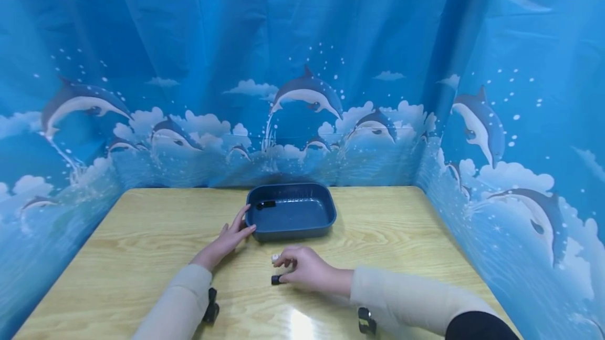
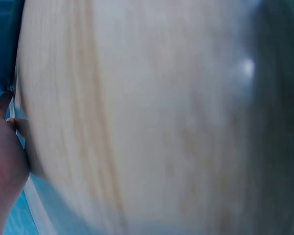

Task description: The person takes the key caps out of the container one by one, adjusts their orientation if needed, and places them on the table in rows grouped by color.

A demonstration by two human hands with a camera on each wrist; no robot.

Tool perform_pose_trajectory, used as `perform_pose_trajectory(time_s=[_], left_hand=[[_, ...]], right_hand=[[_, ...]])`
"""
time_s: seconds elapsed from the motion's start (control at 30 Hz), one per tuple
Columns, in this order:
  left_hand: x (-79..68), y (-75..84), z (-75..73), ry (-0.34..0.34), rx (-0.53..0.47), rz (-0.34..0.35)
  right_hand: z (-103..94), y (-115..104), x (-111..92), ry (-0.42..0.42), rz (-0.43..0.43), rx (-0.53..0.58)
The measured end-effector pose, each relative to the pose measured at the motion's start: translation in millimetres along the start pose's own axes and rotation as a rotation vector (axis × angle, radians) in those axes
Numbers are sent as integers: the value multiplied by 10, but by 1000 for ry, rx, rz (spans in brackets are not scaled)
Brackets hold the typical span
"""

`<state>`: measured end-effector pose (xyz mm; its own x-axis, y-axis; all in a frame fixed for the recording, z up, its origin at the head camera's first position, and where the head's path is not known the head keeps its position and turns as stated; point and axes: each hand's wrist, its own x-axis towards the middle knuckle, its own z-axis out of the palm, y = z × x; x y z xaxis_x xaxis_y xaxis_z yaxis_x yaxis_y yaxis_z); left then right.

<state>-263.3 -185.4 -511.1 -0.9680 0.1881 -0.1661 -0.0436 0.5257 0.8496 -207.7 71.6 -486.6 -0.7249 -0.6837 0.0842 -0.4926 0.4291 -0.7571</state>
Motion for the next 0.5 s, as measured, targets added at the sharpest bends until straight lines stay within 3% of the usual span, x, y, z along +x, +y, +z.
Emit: perform_pose_trajectory(time_s=[0.27, 0.5], left_hand=[[-7, -14, -7, -5, -6, 35], [17, -37, -7, -3, 4, 16]], right_hand=[[-312, -184, 138, -69, -98, 0], [-574, -244, 323, -98, -116, 46]])
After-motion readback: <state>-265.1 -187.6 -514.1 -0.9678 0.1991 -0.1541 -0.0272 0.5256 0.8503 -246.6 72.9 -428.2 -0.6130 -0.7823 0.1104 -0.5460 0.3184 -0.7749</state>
